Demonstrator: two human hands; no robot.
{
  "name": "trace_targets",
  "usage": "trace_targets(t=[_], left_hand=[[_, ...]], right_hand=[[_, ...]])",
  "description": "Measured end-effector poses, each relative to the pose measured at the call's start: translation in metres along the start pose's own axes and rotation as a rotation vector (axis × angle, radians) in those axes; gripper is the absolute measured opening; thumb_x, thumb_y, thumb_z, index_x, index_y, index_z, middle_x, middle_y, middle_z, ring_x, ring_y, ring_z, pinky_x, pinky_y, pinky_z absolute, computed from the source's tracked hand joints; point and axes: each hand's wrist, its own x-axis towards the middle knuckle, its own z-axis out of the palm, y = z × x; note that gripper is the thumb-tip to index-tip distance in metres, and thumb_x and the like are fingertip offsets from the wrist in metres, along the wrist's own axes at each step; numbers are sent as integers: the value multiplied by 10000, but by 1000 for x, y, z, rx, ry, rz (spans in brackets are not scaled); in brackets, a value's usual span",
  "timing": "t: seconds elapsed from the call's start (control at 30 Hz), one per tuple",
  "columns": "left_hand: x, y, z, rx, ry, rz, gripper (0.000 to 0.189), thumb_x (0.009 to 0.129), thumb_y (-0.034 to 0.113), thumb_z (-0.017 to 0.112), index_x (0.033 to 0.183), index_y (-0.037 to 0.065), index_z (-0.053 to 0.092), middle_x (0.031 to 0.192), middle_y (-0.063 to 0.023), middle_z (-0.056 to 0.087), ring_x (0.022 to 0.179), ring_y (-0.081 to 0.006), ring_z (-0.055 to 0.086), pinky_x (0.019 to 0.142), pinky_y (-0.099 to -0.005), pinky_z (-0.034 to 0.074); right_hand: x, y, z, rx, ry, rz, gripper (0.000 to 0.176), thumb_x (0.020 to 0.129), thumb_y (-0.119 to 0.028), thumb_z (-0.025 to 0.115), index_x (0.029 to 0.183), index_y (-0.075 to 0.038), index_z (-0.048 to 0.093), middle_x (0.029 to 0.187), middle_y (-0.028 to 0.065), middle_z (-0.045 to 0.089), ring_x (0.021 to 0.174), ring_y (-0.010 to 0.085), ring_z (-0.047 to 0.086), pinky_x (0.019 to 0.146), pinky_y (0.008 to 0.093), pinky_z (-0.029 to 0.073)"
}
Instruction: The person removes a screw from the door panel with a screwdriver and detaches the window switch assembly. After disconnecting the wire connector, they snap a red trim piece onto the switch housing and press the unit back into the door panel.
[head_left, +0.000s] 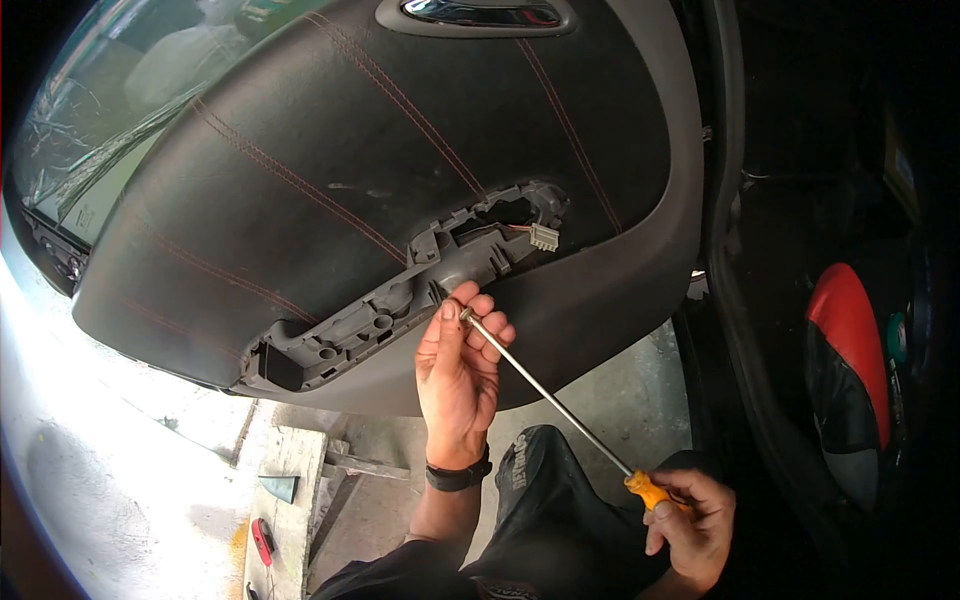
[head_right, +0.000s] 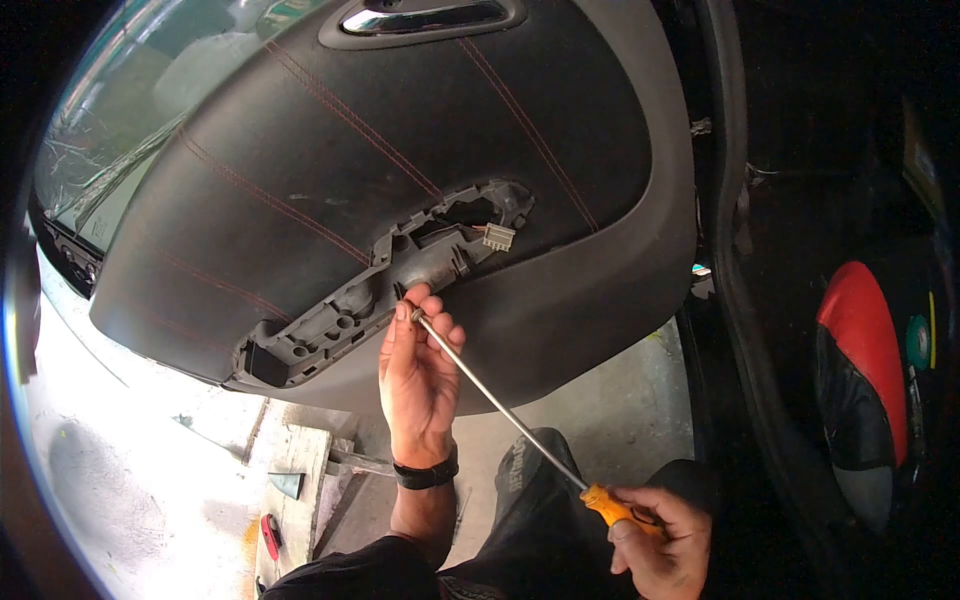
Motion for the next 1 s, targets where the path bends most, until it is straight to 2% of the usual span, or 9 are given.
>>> trace_targets(t=[0.07, 0.1, 0.17, 0.23, 0.33, 0.37, 0.47, 0.67, 1.0], left_hand=[[2, 0, 1, -23, 11, -7, 340, 1072, 234, 514, 1273, -28, 596, 1081, -120, 720, 903, -198, 736, 823, -351, 630], [3, 1, 2, -38, 9, -9, 340, 1071, 237, 518, 1271, -26, 597, 1083, -115, 719, 903, -194, 734, 823, -347, 629], [3, 2, 4, -76, 16, -16, 331, 1072, 237, 516, 1272, -14, 593, 1095, -101, 716, 905, -171, 732, 821, -329, 633], [4, 1, 8, -126, 25, -21, 314, 1076, 233, 504, 1279, 7, 583, 1115, -82, 715, 912, -135, 732, 815, -303, 640], [6, -2, 10, -215, 18, -26, 300, 1078, 222, 495, 1274, 11, 578, 1133, -86, 715, 939, -140, 734, 845, -300, 644], [5, -3, 11, -223, 20, -24, 300, 1080, 219, 490, 1279, 10, 572, 1145, -89, 712, 955, -143, 732, 853, -302, 642], [5, -4, 11, -233, 12, -2, 310, 1084, 210, 475, 1303, 4, 549, 1198, -106, 696, 1012, -156, 723, 883, -314, 635], [1, -6, 25, -21, 35, 93, 418, 1092, 249, 456, 1424, -4, 476, 1365, -165, 607, 1168, -242, 659, 982, -394, 583], [3, -11, 35, 152, 22, 202, 461, 1105, 220, 391, 1499, -18, 366, 1482, -227, 480, 1298, -337, 567, 1046, -487, 543]], right_hand=[[-1, -3, 12, 39, 11, 6, 359, 823, -58, 722, 1120, 118, 623, 742, 159, 662, 488, 112, 579, 444, 250, 479], [-8, -3, 13, -60, 8, -43, 425, 842, -69, 712, 1231, 70, 613, 726, 131, 632, 500, 156, 604, 459, 283, 502], [-22, -23, 14, -74, -111, -36, 474, 889, -8, 697, 1322, 33, 508, 1063, 182, 669, 813, 256, 700, 765, 358, 574], [-14, -11, 6, 338, -131, 584, 325, 897, -94, 717, 1152, 40, 567, 963, 160, 669, 738, 209, 690, 729, 324, 600], [-17, -10, 9, 429, -340, 338, 378, 932, -53, 664, 1263, 40, 505, 1047, 188, 656, 785, 229, 697, 785, 368, 598], [-28, -15, 13, 67, -460, -373, 562, 910, -25, 686, 1398, 39, 415, 1151, 203, 645, 844, 241, 704, 828, 362, 567], [-19, -21, 15, -89, -424, -583, 504, 918, -22, 680, 1366, 66, 466, 1099, 205, 665, 853, 248, 708, 852, 355, 561], [-18, -24, 27, -141, -251, -609, 389, 922, -13, 672, 1281, 89, 561, 1010, 192, 704, 858, 235, 710, 809, 333, 570], [-4, -30, 42, -246, -184, -690, 357, 882, 24, 680, 1228, 66, 605, 1058, 196, 694, 841, 268, 709, 747, 342, 578]])
